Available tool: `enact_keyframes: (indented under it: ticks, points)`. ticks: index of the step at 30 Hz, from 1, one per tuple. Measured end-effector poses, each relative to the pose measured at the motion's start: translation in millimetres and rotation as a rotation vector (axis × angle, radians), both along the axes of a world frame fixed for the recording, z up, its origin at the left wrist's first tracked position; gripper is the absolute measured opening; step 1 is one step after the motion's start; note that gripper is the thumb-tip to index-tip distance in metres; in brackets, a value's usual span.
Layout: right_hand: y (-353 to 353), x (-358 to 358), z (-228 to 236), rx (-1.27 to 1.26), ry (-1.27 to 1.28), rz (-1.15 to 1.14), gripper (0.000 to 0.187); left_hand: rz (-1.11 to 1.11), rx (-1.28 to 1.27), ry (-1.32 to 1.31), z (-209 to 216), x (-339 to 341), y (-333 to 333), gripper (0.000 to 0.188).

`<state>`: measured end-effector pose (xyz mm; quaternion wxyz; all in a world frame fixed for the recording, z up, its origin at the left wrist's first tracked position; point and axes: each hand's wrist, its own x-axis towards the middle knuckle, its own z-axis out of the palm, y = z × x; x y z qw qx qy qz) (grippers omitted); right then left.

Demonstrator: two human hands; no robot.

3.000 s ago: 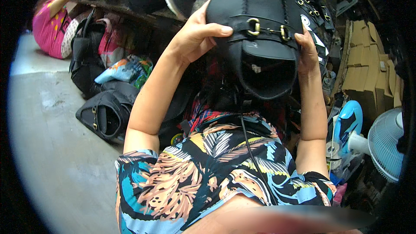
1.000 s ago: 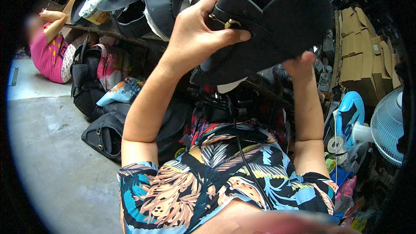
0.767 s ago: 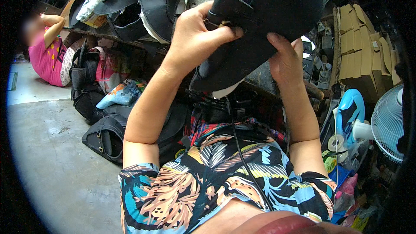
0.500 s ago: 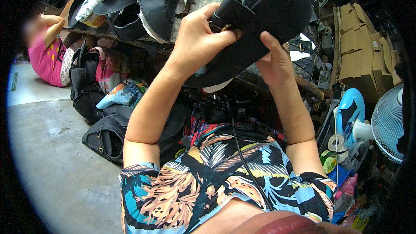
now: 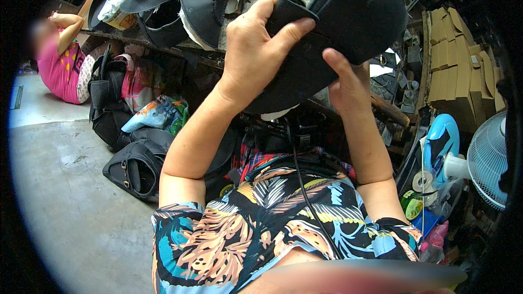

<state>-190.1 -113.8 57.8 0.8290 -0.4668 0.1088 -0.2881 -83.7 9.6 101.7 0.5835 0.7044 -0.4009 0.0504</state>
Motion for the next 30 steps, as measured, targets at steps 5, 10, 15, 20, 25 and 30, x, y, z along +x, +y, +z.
enact_keyframes:
  ticks: [5, 10, 15, 20, 25, 30]
  points:
    - [-2, -3, -2, 0.065, -0.059, 0.112, 0.056, -0.066, -0.039, -0.107, -7, 6, -2, 0.019]
    - [3, -4, -5, 0.180, -0.055, 0.028, 0.052, -0.125, 0.040, 0.013, -8, 6, 0, 0.016]
    - [3, -11, -1, 0.164, 0.002, 0.036, 0.045, -0.104, -0.033, 0.038, -11, 5, -4, 0.022]
    - [7, -5, 1, 0.105, 0.009, -0.094, 0.038, -0.034, 0.003, -0.046, -12, 2, -10, 0.028]
    - [11, -2, 1, 0.077, -0.019, -0.131, 0.041, -0.030, -0.019, 0.024, -11, 3, -8, 0.040]
    - [8, -2, -1, 0.039, 0.069, -0.114, 0.045, 0.025, 0.009, -0.088, -19, 8, -11, 0.041]
